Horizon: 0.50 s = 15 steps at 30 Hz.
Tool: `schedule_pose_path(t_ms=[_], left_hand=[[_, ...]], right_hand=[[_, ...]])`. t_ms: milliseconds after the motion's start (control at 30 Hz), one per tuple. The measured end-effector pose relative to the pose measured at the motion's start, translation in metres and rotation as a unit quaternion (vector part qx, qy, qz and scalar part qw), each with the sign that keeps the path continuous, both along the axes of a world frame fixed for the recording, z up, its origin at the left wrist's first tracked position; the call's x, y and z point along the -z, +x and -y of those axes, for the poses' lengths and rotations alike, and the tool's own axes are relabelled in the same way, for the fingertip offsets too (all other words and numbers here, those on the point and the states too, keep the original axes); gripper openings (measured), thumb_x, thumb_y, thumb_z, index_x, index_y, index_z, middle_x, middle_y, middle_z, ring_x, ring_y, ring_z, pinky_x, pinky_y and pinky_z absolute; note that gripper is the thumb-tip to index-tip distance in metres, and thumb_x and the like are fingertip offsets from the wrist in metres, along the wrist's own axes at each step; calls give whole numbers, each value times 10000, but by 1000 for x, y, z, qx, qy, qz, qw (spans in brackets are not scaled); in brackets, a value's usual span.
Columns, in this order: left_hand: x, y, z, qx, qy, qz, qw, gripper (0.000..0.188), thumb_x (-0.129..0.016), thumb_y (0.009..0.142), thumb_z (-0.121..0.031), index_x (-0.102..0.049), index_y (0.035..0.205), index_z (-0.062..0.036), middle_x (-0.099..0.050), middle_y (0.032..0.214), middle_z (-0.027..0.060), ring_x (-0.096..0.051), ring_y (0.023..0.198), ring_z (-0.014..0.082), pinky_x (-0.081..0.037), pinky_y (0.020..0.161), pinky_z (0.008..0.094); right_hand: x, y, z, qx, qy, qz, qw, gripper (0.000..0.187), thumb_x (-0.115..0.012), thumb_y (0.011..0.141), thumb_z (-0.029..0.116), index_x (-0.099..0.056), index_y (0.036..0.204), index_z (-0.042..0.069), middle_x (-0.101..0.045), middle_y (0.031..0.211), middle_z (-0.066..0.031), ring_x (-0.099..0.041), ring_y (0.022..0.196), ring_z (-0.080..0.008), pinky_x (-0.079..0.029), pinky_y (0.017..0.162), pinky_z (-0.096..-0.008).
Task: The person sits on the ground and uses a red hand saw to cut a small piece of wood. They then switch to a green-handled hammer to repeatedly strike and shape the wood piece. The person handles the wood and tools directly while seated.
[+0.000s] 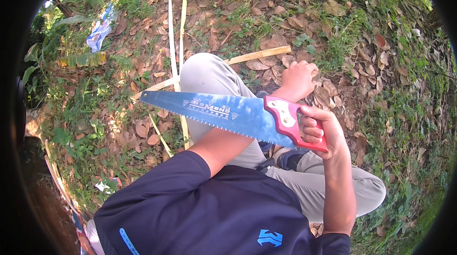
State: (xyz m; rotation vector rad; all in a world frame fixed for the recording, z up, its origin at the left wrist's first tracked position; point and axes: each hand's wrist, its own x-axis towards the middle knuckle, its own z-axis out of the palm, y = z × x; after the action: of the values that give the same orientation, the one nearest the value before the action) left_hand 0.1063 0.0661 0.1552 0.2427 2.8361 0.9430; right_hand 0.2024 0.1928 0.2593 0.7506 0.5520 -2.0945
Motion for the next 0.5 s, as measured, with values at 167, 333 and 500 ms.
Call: schedule_pose_path(t_ms=[167, 333, 500], left_hand=[[4, 2, 0, -16, 0, -16, 1000, 327, -799, 814, -217, -731, 1134, -208, -673, 1158, 47, -621, 1163, 293, -577, 915, 460], [9, 6, -6, -2, 2, -50, 999, 306, -787, 817, -201, -728, 1117, -201, -664, 1139, 50, -616, 1145, 290, -579, 903, 440], [12, 9, -11, -12, 8, -63, 998, 293, -792, 807, -203, -730, 1094, -199, -664, 1111, 48, -615, 1134, 292, -581, 893, 430]], right_hand=[[14, 3, 0, 12, -13, 58, 998, 248, -585, 1037, 126, -511, 803, 89, -489, 625, 26, -390, 387, -36, -329, 322, -207], [24, 6, 0, 33, -1, 78, 996, 241, -568, 1046, 125, -506, 817, 89, -495, 627, 32, -397, 389, -26, -333, 321, -200], [28, -4, -4, 54, -22, 77, 995, 217, -529, 1068, 122, -516, 854, 85, -509, 637, 33, -403, 389, -25, -335, 311, -200]])
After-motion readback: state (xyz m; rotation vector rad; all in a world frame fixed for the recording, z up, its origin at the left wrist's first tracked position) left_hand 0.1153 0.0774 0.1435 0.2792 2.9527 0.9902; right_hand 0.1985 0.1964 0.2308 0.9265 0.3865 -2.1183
